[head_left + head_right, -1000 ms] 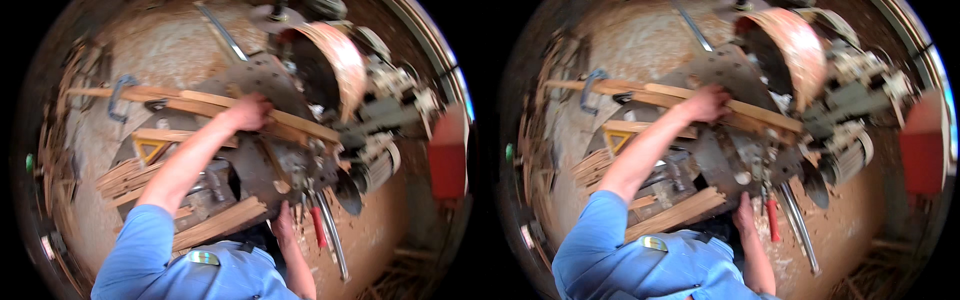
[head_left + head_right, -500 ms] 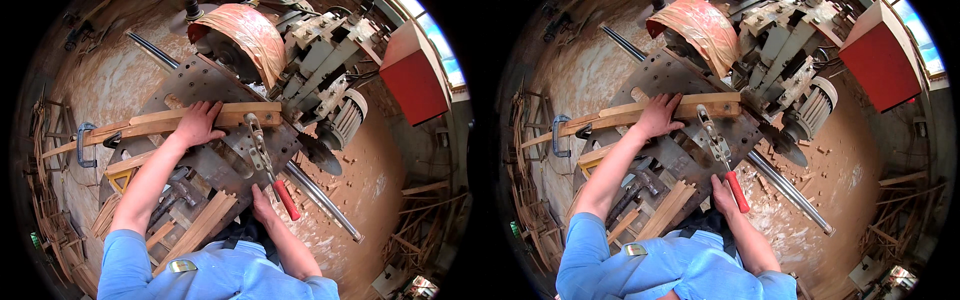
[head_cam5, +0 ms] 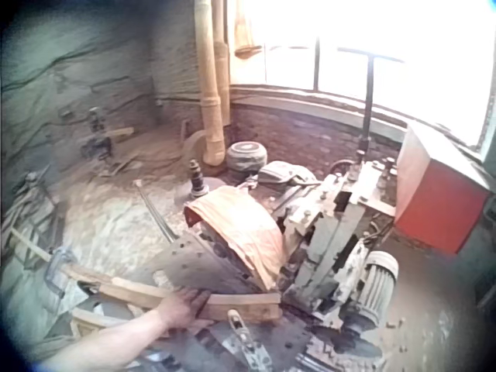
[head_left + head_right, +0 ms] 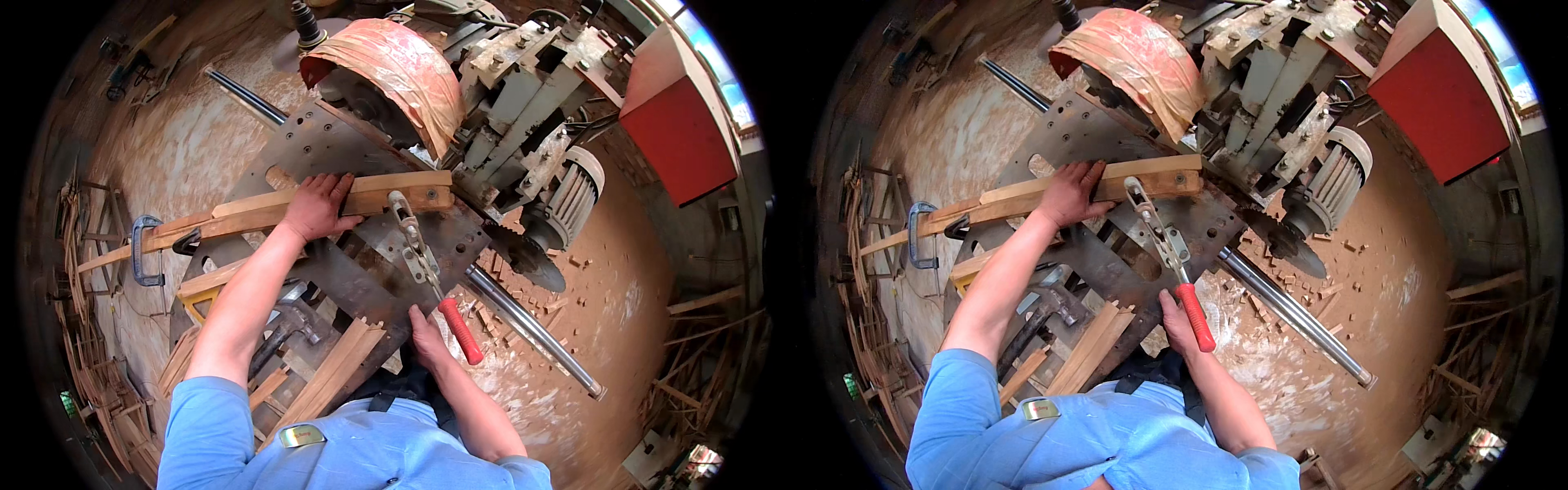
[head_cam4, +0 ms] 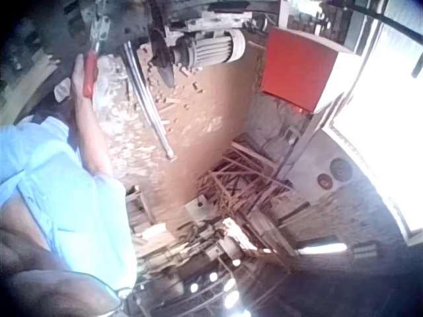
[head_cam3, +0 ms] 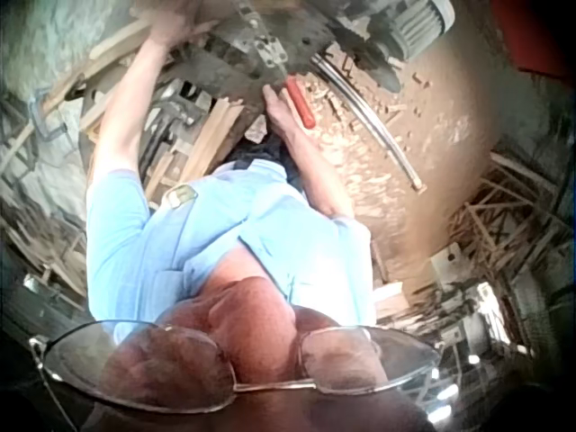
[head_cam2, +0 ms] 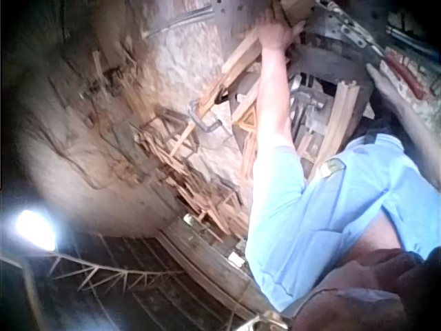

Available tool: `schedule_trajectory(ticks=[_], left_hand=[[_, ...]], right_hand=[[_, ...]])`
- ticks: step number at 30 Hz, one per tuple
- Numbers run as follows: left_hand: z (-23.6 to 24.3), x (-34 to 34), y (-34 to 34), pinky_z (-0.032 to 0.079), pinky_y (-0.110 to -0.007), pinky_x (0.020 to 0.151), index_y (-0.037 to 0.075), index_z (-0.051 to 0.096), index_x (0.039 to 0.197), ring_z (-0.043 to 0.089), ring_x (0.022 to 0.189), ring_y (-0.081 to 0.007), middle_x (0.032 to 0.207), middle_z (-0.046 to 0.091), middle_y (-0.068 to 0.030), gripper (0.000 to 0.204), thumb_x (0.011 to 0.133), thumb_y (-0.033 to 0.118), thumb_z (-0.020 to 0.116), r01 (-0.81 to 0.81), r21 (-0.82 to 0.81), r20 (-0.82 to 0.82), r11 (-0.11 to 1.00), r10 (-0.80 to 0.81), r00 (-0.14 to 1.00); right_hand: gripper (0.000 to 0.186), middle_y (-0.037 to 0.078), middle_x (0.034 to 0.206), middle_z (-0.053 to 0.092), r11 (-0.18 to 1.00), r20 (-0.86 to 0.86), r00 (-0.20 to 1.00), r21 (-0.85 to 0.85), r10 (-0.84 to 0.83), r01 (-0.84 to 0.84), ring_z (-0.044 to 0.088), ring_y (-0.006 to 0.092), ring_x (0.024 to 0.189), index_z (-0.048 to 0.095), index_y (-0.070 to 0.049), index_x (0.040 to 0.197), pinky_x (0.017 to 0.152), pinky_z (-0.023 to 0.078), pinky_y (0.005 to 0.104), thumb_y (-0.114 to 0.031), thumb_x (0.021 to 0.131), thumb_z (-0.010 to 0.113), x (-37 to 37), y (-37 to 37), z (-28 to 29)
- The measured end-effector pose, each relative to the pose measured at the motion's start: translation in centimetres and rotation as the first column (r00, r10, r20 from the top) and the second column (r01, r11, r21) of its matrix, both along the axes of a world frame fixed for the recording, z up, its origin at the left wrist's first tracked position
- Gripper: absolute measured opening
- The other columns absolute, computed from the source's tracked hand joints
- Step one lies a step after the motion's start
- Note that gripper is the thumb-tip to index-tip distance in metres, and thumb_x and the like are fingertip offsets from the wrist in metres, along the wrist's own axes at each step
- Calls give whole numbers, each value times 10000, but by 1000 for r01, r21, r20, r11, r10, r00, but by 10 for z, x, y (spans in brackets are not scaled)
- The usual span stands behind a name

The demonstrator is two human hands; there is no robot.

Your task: The person uses a miter saw to cut several thin wooden strips to length. They repeatedly position each strip against the saw fence, lower the blade to cut, and then remove the finished piece. The person also briefly uses a hammer to tap a strip into alignment before cutting.

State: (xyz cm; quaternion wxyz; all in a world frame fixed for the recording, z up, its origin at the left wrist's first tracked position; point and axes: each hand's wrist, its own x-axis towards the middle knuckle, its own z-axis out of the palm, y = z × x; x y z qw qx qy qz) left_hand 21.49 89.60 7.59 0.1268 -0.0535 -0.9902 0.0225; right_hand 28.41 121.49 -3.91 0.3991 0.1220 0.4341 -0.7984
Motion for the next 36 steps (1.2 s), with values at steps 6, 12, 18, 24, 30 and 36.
schedule_trajectory(ticks=[6, 12, 18, 24, 30, 36], left_hand=[[1, -9, -18, 450, -417, 908, 30, 513, 1353, 570, 1049, -329, 1173, 595, -164, 831, 757, 583, 682, -1, 3, 22, 1000, 1, 1000], [-2, -17, -45, 447, -413, 894, 20, 514, 1345, 562, 1036, -323, 1163, 593, -157, 824, 755, 569, 688, -7, 3, 57, 1000, 6, 998], [11, -25, -90, 450, -411, 851, 11, 534, 1301, 557, 975, -309, 1064, 584, -137, 807, 720, 538, 722, 9, 61, 75, 998, -14, 997], [13, -29, -122, 458, -392, 811, 17, 555, 1262, 560, 937, -286, 1042, 578, -114, 773, 692, 496, 761, 51, 77, -2, 996, -51, 999], [14, -34, -152, 461, -404, 824, 22, 533, 1284, 564, 952, -301, 1067, 576, -123, 805, 636, 414, 808, 65, 104, -16, 992, -64, 998], [11, -40, -190, 464, -388, 830, 7, 544, 1278, 572, 975, -280, 1089, 588, -118, 817, 627, 424, 808, 62, 84, -17, 994, -61, 998]], right_hand=[[389, 61, 1058, 585, 993, -33, 999, 111, 41, -37, 551, 142, 970, 510, -21, 1276, 883, 455, 309, -236, 970, 617, -3, -14, -26], [484, 75, 1219, 583, 989, 17, 998, 135, 54, -56, 544, 175, 1106, 482, -6, 1335, 986, 429, 338, -327, 986, 579, -14, -47, 2], [518, 92, 1283, 573, 986, 19, 1000, 166, 19, -22, 534, 192, 1169, 457, 12, 1360, 1029, 414, 341, -327, 987, 577, -19, -95, 33], [608, 90, 1357, 530, 986, 19, 999, 160, 38, -41, 499, 201, 1227, 396, 21, 1412, 1073, 384, 342, -368, 982, 581, -22, -127, 32], [427, 113, 1274, 565, 993, -22, 1000, 118, -19, 22, 533, 191, 1160, 479, 3, 1341, 1034, 406, 335, -230, 993, 565, -24, -158, 20], [395, 95, 1238, 578, 991, -51, 998, 126, -44, 50, 528, 177, 1140, 522, -3, 1298, 1026, 401, 321, -240, 988, 582, -27, -194, 10]])
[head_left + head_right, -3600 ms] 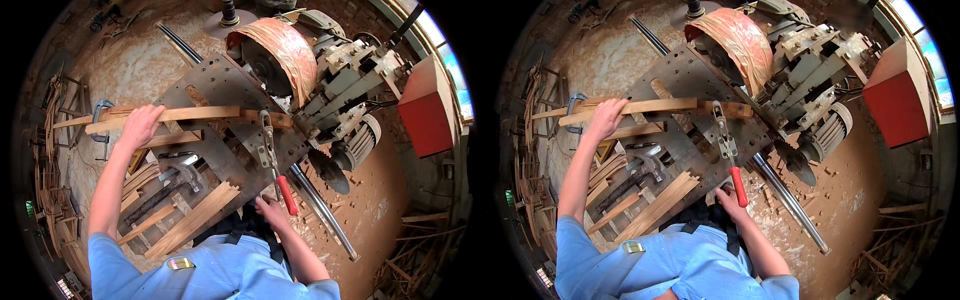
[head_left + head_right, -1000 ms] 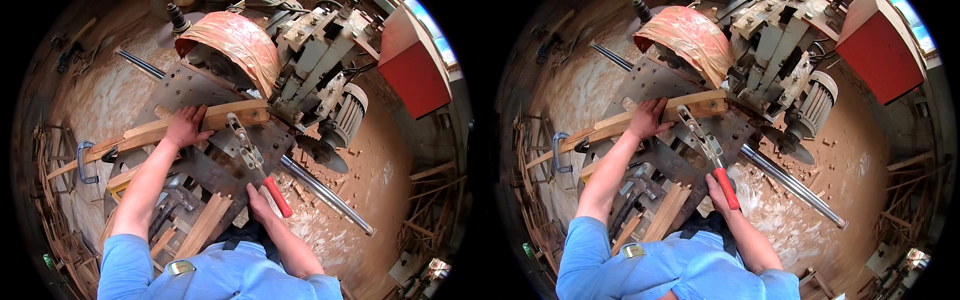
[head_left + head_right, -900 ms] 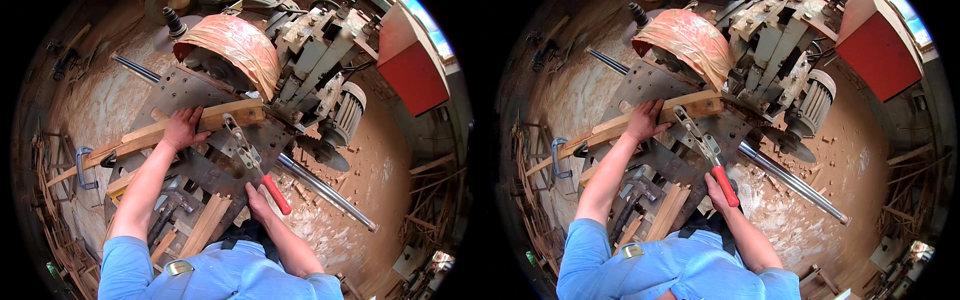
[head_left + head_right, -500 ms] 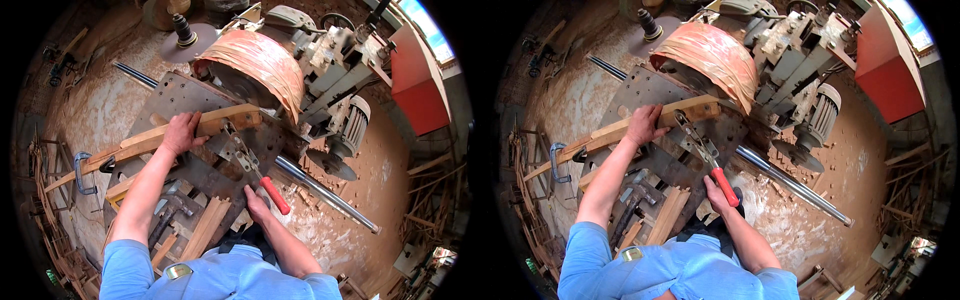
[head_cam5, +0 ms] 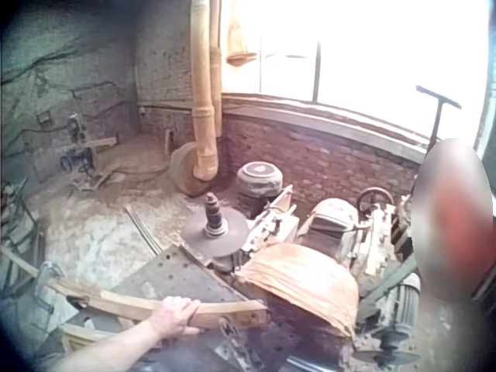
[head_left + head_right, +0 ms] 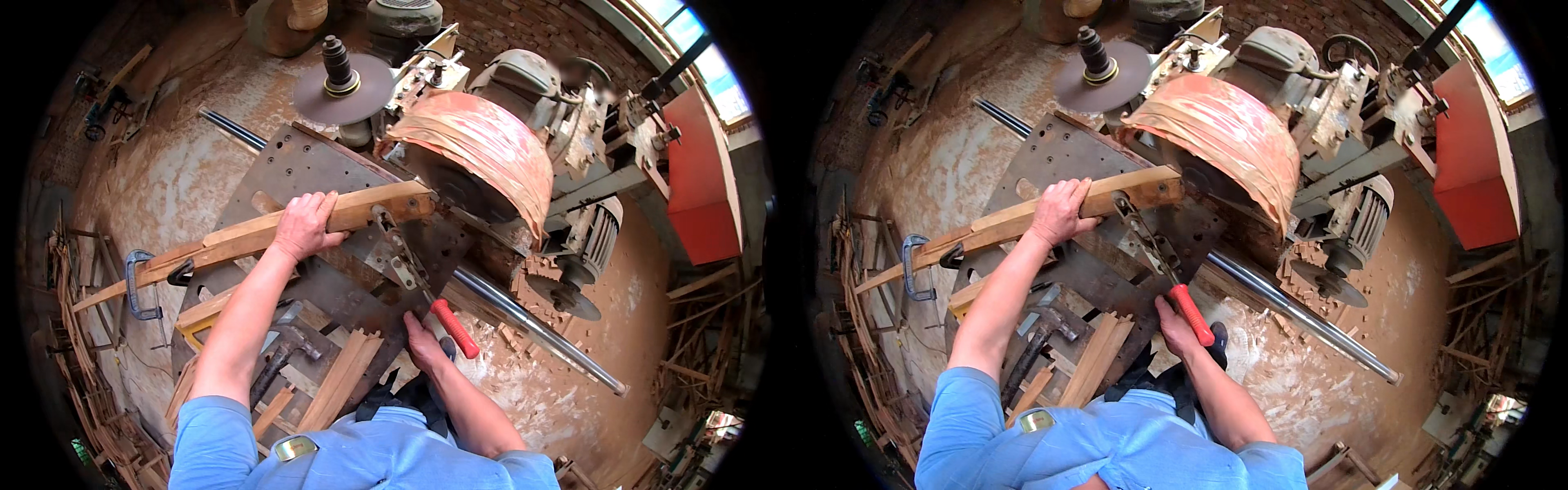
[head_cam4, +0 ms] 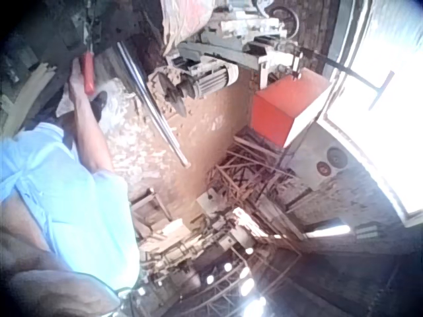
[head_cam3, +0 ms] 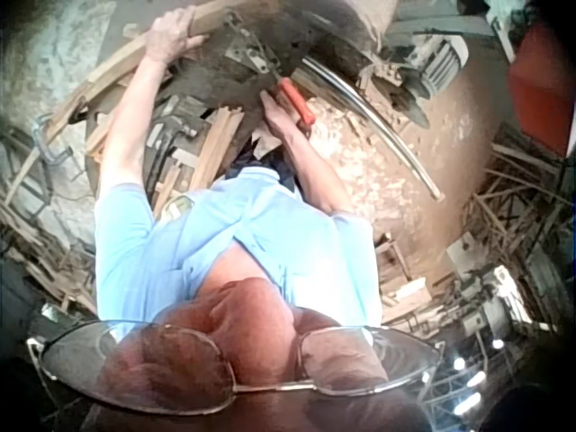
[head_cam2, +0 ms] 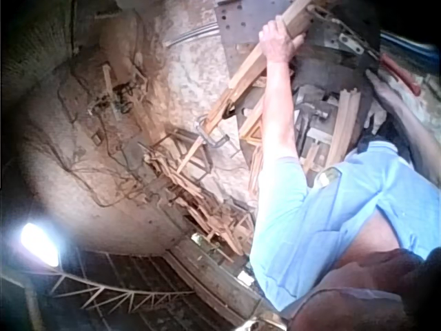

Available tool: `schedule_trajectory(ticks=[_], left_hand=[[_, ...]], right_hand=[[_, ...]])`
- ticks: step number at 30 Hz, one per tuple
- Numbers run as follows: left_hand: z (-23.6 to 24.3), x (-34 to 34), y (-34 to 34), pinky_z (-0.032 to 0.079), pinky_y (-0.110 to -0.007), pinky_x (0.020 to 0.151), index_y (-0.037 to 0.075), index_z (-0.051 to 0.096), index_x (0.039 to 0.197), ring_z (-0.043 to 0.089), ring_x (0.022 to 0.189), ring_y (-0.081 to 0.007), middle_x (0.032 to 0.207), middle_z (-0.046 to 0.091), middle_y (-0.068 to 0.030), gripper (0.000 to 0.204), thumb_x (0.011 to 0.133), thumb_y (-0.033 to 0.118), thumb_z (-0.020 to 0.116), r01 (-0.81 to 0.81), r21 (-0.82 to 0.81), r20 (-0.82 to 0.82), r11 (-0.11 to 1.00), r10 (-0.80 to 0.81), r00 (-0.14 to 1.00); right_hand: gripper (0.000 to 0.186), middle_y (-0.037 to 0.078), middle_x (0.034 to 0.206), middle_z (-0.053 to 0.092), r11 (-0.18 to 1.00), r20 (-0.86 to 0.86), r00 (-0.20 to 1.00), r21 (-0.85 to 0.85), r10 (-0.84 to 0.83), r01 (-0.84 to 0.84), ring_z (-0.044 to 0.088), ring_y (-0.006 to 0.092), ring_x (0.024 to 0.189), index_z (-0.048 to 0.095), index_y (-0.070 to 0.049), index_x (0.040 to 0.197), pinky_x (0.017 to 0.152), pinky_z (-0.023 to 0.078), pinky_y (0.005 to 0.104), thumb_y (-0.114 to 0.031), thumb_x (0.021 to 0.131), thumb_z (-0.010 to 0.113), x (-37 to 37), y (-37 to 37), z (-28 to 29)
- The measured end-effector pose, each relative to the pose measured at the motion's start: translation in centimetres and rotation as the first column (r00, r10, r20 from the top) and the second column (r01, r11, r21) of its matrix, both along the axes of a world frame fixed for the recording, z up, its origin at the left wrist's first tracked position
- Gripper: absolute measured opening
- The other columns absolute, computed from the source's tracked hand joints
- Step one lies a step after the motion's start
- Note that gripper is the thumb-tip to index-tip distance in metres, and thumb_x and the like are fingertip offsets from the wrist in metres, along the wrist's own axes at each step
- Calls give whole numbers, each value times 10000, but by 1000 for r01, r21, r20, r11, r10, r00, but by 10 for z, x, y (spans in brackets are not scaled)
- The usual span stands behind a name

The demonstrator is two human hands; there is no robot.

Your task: The person uses a miter saw to cut several thin wooden strips to length. They repeatedly position each strip against the saw fence, lower the blade to cut, and then remove the finished piece. The person also briefly uses a hammer to tap a strip into alignment before cutting.

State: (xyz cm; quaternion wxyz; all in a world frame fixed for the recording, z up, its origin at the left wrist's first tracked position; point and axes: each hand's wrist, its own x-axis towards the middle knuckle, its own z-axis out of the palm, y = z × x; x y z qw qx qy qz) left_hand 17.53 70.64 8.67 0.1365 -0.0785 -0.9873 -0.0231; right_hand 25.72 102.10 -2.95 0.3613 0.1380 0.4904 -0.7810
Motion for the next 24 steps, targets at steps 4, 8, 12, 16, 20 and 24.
schedule_trajectory(ticks=[4, 8, 12, 16, 20, 24], left_hand=[[2, -5, -29, 465, -384, 838, -1, 553, 1270, 578, 983, -274, 1096, 597, -120, 816, 634, 448, 798, -4, -23, 9, 1000, 4, 1000], [0, -10, -61, 468, -388, 842, -2, 558, 1264, 581, 981, -277, 1099, 600, -124, 809, 642, 458, 795, -4, -15, -3, 1000, 4, 1000], [-2, -14, -99, 473, -395, 841, -1, 563, 1259, 581, 972, -282, 1097, 601, -124, 805, 642, 460, 798, 3, -31, -39, 1000, -4, 999], [0, -19, -137, 470, -386, 826, 5, 568, 1255, 578, 945, -267, 1046, 598, -106, 793, 651, 473, 783, -8, -47, -34, 999, 7, 999], [3, -25, -173, 470, -385, 832, 5, 565, 1260, 580, 950, -266, 1061, 599, -107, 801, 650, 475, 784, -8, -63, -20, 998, 7, 1000], [3, -32, -211, 481, -397, 827, 1, 568, 1256, 584, 966, -290, 1090, 606, -131, 797, 631, 433, 809, 5, -42, -37, 999, -7, 999]], right_hand=[[441, 89, 1271, 561, 1000, -11, 1000, -29, 1, -1, 513, 178, 1174, 504, -8, 1325, 1038, 390, 320, -268, 982, 599, -2, -28, -13], [485, 95, 1308, 540, 997, -30, 1000, 77, 5, -3, 485, 185, 1217, 487, -2, 1342, 1060, 369, 334, -297, 976, 609, -5, -58, -20], [514, 81, 1320, 539, 976, -64, 997, 216, 47, -32, 480, 169, 1223, 483, 0, 1349, 1057, 372, 327, -336, 978, 600, -9, -97, -2], [538, 87, 1295, 544, 963, -106, 988, 255, 115, -85, 478, 171, 1215, 472, 15, 1342, 1056, 367, 327, -338, 962, 617, -24, -134, 34], [392, 35, 1144, 554, 991, -101, 995, 133, -8, 22, 507, 154, 1087, 566, -72, 1240, 983, 410, 335, -330, 953, 635, -25, -176, 30], [398, 24, 1135, 559, 993, -39, 999, 119, -12, 16, 517, 144, 1068, 566, -81, 1245, 948, 437, 330, -338, 951, 643, -31, -213, 31]])
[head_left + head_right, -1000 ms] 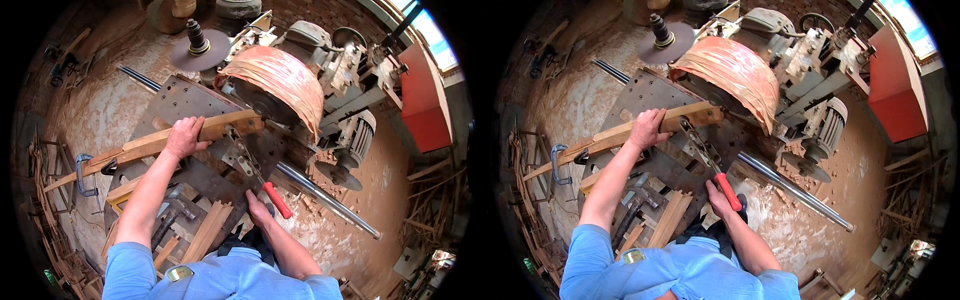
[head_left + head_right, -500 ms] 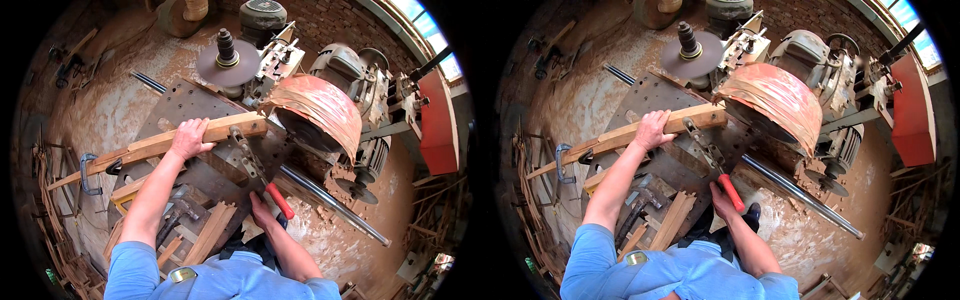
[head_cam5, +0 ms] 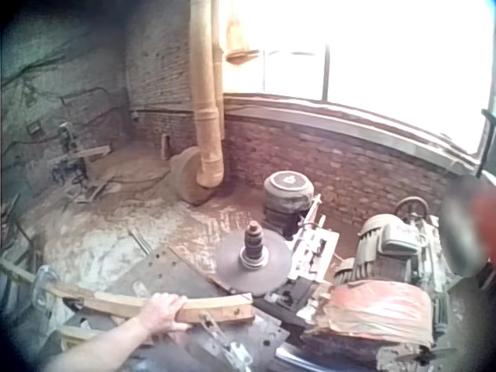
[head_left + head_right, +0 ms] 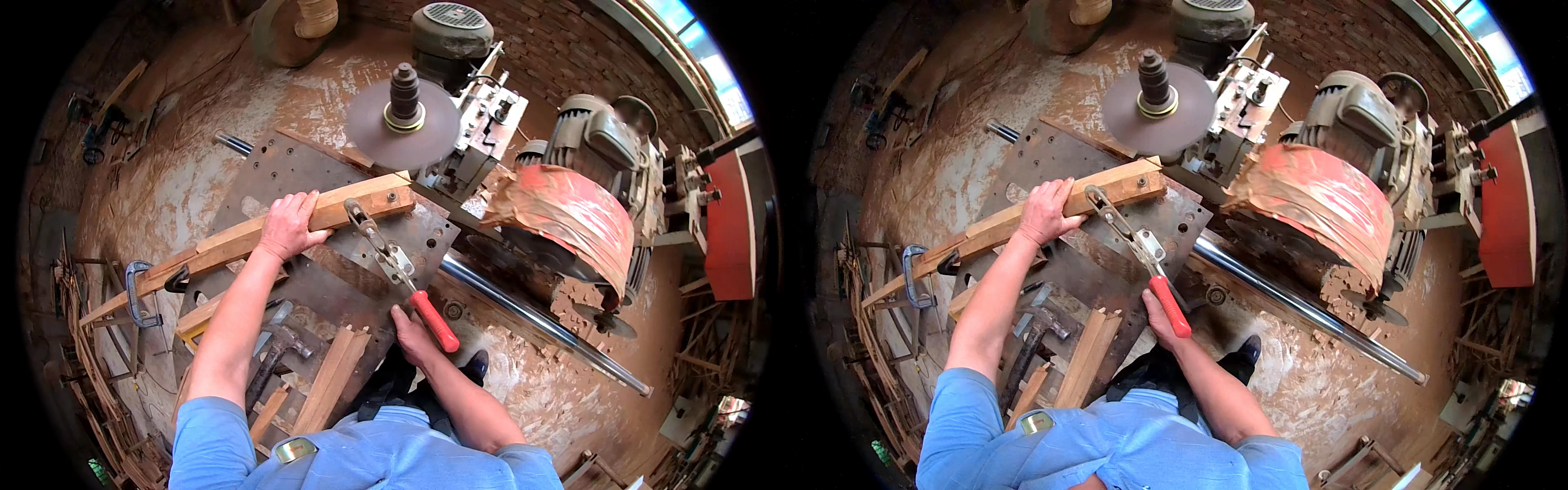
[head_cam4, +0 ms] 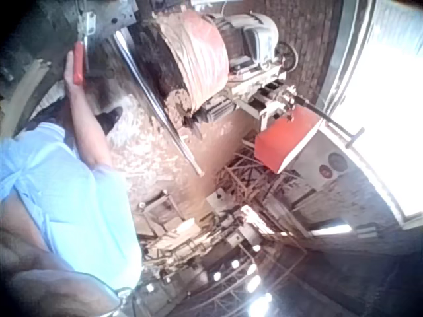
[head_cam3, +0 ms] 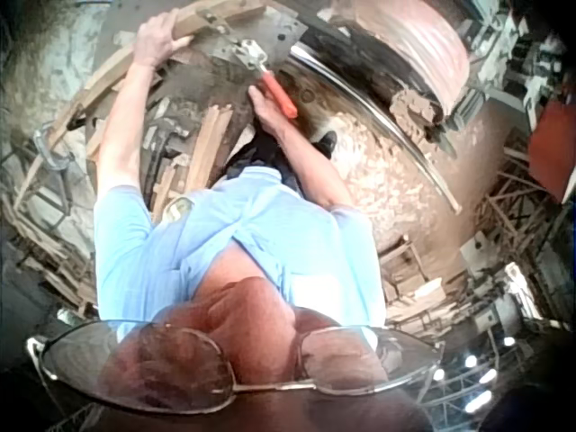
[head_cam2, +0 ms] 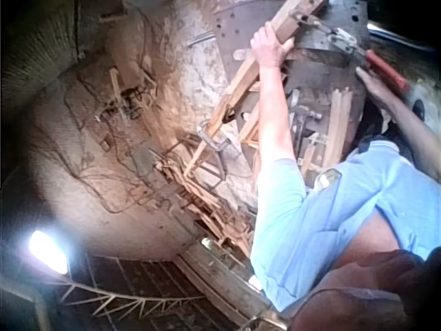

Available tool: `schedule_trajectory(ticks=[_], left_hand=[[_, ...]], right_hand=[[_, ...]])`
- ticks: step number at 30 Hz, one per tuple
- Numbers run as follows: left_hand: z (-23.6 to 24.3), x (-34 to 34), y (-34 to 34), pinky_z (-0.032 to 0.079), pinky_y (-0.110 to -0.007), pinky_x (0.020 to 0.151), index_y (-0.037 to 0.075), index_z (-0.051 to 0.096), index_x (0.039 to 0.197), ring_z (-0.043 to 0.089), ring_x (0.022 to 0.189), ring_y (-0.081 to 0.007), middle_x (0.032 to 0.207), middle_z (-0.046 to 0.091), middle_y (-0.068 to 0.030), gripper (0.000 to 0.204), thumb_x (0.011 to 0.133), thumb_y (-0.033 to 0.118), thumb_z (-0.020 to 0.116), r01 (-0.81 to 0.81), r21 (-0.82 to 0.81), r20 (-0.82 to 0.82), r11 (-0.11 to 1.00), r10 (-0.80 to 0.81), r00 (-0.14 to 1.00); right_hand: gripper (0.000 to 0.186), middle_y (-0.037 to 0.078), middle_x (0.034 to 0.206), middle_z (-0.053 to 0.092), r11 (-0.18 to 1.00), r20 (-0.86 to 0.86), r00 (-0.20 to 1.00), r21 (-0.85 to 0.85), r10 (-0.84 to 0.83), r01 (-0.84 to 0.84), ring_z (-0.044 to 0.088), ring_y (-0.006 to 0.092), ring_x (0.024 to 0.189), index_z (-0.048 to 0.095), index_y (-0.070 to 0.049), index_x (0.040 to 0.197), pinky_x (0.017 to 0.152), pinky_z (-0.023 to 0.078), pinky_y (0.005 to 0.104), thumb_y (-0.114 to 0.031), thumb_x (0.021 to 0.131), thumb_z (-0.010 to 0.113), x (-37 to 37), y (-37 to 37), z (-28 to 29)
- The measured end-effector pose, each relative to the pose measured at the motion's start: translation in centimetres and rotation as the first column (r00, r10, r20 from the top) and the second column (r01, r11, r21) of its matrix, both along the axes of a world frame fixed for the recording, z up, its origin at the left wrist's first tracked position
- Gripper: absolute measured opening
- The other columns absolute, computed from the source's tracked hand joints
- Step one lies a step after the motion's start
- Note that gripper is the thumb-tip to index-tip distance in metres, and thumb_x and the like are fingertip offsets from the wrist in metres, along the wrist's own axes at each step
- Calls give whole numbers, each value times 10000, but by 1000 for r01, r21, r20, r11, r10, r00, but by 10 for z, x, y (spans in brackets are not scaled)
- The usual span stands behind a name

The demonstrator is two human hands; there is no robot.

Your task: The person uses a miter saw to cut several thin wooden strips to length. They repeatedly position each strip against the saw fence, lower the blade to cut, and then remove the finished piece. The person also briefly uses a hammer to tap a strip into alignment before cutting.

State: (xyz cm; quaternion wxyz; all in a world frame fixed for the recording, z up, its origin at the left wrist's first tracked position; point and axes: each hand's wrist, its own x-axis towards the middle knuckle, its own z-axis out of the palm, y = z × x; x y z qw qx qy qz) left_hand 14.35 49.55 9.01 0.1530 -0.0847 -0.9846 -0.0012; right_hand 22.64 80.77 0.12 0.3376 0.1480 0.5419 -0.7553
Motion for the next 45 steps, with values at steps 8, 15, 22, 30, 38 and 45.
schedule_trajectory(ticks=[8, 15, 22, 30, 38, 45], left_hand=[[-2, -9, -64, 469, -399, 850, 1, 570, 1256, 584, 997, -290, 1104, 607, -131, 800, 634, 446, 805, 4, 23, -23, 1000, -4, 1000], [-6, -22, -109, 470, -397, 856, 7, 572, 1257, 587, 1015, -286, 1099, 611, -127, 788, 644, 445, 804, -14, 35, -9, 999, 14, 1000], [0, -30, -155, 455, -434, 968, 0, 612, 1203, 578, 1122, -347, 1204, 624, -172, 621, 824, 491, 639, -313, 167, 290, 935, 257, 922], [32, -36, -201, 503, -469, 903, 33, 709, 1026, 638, 1062, -368, 1086, 685, -214, 696, 928, 641, 386, -560, -159, 632, 813, 520, 576], [63, -10, -226, 504, -449, 757, 27, 704, 766, 647, 886, -345, 878, 702, -154, 583, 777, 609, 673, -660, 94, 565, 745, 506, 652], [92, 128, -224, 485, -456, 813, -5, 608, 1019, 606, 986, -357, 990, 675, -190, 550, 727, 417, 805, -712, 144, 146, 687, 697, 702]], right_hand=[[608, 59, 1226, 541, 988, 64, 989, -95, 131, -125, 512, 172, 1131, 423, -70, 1414, 984, 427, 343, -397, 948, 637, -14, -59, -27], [530, 81, 1289, 572, 985, -9, 988, -77, 157, -157, 545, 205, 1164, 448, -31, 1361, 1020, 431, 381, -410, 1001, 534, -25, -105, -56], [585, 114, 1326, 528, 969, 68, 973, -130, 218, -208, 514, 224, 1201, 368, 5, 1400, 1039, 409, 380, -397, 1004, 527, -42, -135, -49], [617, 125, 1248, 559, 964, 93, 964, -123, 247, -235, 542, 209, 1132, 352, 71, 1379, 1006, 430, 372, -378, 1001, 542, -51, -152, -35], [510, 70, 1157, 619, 966, 159, 954, -82, 254, -244, 601, 190, 999, 459, -20, 1329, 896, 492, 351, -411, 1008, 514, -53, -153, -21], [525, 60, 927, 639, 966, 90, 969, 94, 231, -239, 552, 181, 693, 573, -48, 1160, 584, 445, 330, -534, 986, 477, -53, -155, -20]])
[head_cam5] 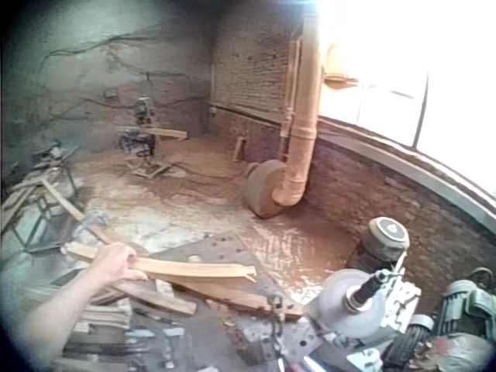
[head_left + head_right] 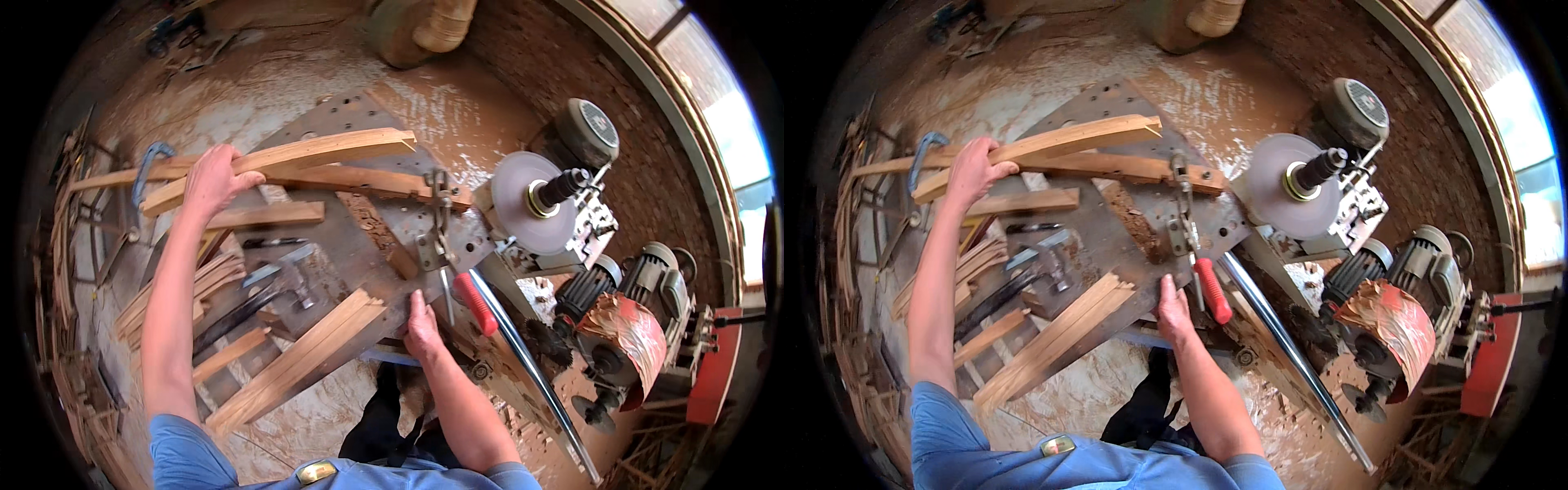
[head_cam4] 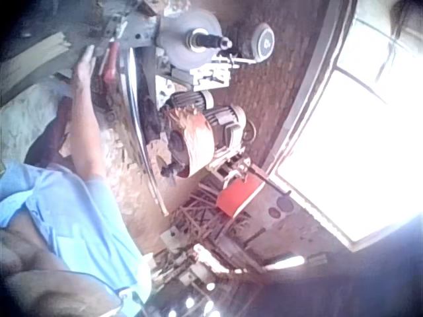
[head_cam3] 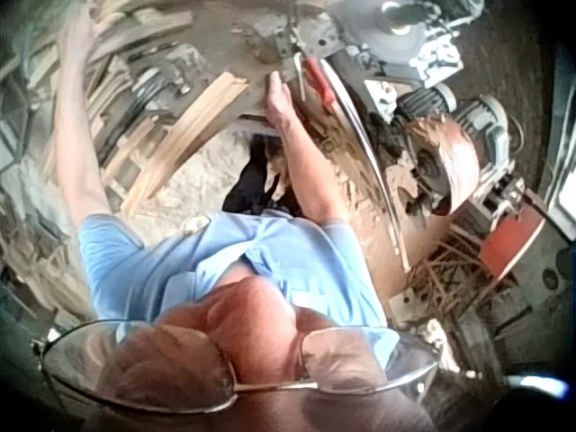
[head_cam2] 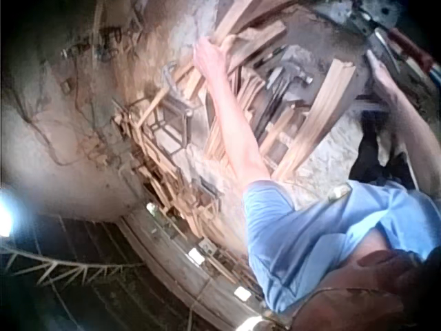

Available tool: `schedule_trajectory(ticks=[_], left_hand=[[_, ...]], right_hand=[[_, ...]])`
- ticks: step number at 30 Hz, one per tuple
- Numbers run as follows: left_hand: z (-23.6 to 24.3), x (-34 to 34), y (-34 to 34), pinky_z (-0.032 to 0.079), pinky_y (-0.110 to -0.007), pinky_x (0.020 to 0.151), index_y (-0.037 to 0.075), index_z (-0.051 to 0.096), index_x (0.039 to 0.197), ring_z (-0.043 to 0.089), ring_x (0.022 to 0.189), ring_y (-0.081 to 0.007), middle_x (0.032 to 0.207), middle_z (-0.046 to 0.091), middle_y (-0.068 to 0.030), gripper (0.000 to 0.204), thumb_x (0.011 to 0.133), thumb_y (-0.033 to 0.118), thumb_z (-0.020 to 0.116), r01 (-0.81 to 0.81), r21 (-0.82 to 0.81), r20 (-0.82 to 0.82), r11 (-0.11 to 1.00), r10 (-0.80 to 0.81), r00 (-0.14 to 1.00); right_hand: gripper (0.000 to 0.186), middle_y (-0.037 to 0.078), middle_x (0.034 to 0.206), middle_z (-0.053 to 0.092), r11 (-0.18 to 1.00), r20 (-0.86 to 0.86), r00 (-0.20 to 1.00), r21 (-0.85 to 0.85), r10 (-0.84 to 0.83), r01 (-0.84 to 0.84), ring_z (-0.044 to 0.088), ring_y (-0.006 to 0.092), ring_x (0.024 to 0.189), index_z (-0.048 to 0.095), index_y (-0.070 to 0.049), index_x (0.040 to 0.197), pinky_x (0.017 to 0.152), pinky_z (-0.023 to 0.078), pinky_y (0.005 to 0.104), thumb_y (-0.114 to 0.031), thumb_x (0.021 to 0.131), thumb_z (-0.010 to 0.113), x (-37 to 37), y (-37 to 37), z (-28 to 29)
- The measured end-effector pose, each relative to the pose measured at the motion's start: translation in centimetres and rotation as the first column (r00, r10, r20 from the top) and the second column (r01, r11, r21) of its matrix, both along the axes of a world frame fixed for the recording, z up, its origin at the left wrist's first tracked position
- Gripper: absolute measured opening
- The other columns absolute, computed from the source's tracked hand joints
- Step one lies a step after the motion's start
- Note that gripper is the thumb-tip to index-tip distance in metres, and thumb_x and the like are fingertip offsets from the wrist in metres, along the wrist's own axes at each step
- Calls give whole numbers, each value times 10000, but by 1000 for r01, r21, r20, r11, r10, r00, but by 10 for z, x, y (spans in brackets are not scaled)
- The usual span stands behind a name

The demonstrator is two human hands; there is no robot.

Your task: The person uses a miter saw to cut several thin wooden strips to length. They repeatedly position each strip against the saw fence, lower the blade to cut, and then remove the finished piece. The person also briefly uses a hammer to tap a strip into alignment before cutting.

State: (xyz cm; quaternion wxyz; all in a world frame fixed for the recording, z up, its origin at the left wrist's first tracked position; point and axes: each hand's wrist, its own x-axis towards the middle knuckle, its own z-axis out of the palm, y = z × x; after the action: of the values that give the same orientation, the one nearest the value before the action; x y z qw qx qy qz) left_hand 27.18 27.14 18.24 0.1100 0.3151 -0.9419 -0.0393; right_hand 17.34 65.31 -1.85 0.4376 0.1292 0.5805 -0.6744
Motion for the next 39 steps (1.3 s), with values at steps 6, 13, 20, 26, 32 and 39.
schedule_trajectory(ticks=[6, 13, 20, 26, 32, 39], left_hand=[[2, 153, 59, 490, -452, 797, 17, 601, 1041, 632, 908, -377, 932, 665, -192, 605, 695, 462, 820, -236, -34, -158, 971, 228, 961], [-1, 317, 147, 508, -416, 797, 32, 625, 1066, 642, 930, -342, 997, 673, -163, 583, 666, 391, 850, -402, -56, -179, 914, 387, 904], [-4, 423, 204, 500, -382, 827, 38, 629, 1121, 632, 959, -326, 1037, 664, -130, 492, 719, 247, 819, -446, 57, -99, 893, 449, 888], [-26, 445, 237, 485, -432, 888, 30, 628, 1146, 614, 1041, -358, 1105, 656, -162, 529, 739, 315, 809, -486, 169, 63, 857, 483, 873], [-36, 446, 272, 491, -428, 890, 40, 607, 1157, 617, 1042, -350, 1113, 651, -172, 511, 749, 284, 794, -507, 270, 143, 819, 486, 862], [-17, 425, 337, 499, -410, 885, 75, 594, 1178, 613, 1049, -322, 1095, 639, -117, 491, 743, 218, 772, -374, 306, 235, 876, 311, 921]], right_hand=[[550, 87, 1115, 643, 995, 34, 997, -76, 69, -67, 643, 213, 904, 534, -44, 1241, 714, 527, 341, -532, 1004, 442, -6, -2, 9], [583, 86, 1207, 627, 988, 95, 995, -156, 33, -18, 644, 212, 999, 509, -63, 1294, 743, 563, 353, -558, 991, 456, -5, -4, 2], [560, 44, 1303, 590, 967, 107, 993, -244, -40, 66, 624, 230, 1105, 491, -133, 1338, 864, 571, 378, -562, 978, 475, 7, 17, 2], [558, 45, 1299, 582, 967, 71, 998, -256, 0, 18, 605, 226, 1122, 484, -151, 1347, 880, 557, 398, -571, 980, 464, 11, 62, -2], [586, 39, 1318, 569, 994, 44, 997, -87, -58, 61, 599, 227, 1126, 478, -153, 1358, 883, 552, 404, -592, 969, 472, 33, 109, 16], [601, 18, 1357, 545, 980, 48, 999, -195, -24, 33, 570, 211, 1179, 468, -165, 1379, 921, 530, 392, -592, 957, 502, 39, 193, -6]])
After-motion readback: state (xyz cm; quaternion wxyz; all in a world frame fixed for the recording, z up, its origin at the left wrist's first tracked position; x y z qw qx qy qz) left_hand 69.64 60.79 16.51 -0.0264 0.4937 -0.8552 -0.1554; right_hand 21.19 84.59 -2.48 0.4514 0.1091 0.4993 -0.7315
